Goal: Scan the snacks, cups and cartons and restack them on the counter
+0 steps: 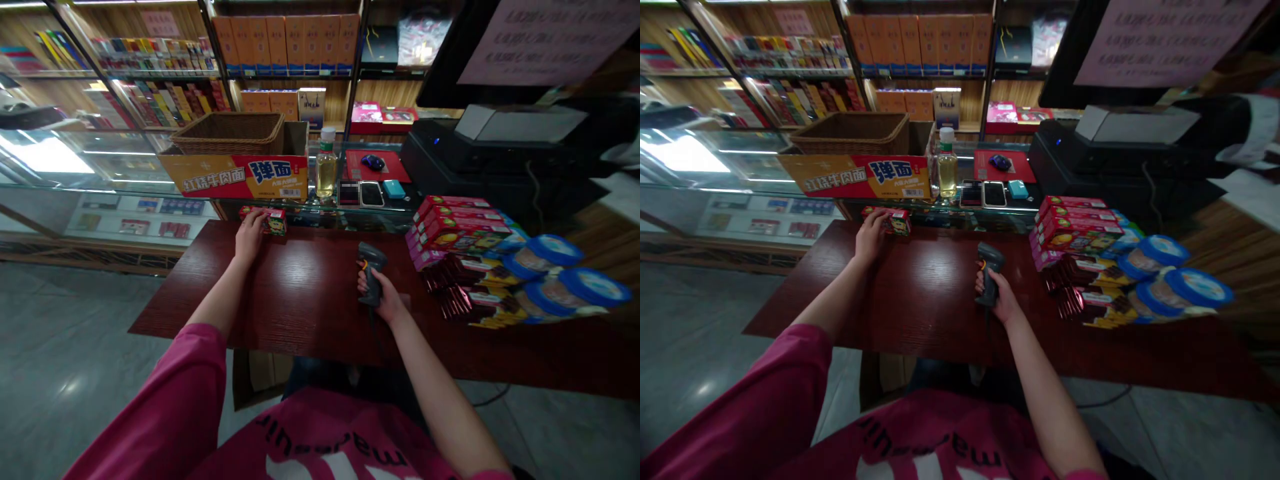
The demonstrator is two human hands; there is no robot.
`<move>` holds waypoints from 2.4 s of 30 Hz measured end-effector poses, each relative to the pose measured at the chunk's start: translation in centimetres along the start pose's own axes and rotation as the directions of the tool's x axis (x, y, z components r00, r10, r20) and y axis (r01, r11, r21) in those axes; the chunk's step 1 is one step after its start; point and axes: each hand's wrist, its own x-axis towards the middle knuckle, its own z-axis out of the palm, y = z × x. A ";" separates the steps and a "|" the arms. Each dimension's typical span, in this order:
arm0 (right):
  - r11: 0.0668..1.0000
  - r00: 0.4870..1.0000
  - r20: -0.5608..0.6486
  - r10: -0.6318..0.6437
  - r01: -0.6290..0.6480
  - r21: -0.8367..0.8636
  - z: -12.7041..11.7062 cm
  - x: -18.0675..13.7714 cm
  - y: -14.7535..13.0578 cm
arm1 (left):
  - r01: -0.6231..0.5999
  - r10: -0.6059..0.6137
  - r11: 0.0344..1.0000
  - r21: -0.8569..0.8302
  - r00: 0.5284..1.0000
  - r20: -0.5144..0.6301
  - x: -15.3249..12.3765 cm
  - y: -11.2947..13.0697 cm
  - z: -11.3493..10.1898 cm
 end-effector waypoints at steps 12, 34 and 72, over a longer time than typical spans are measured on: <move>0.975 0.976 -0.069 -0.205 0.197 -0.105 -5.7 -8.4 -1.9 | -0.296 0.308 0.933 -0.205 0.951 0.030 0.5 14.4 4.8; 0.935 0.910 -0.214 -0.354 0.348 -0.066 -8.2 -13.1 -3.0 | 0.036 0.088 0.790 -0.611 0.981 0.172 3.3 37.2 20.6; 0.963 0.973 -0.163 -0.161 0.119 -0.241 -4.6 -8.4 -1.4 | -0.112 0.130 0.946 -0.305 0.991 0.037 -10.5 18.1 5.2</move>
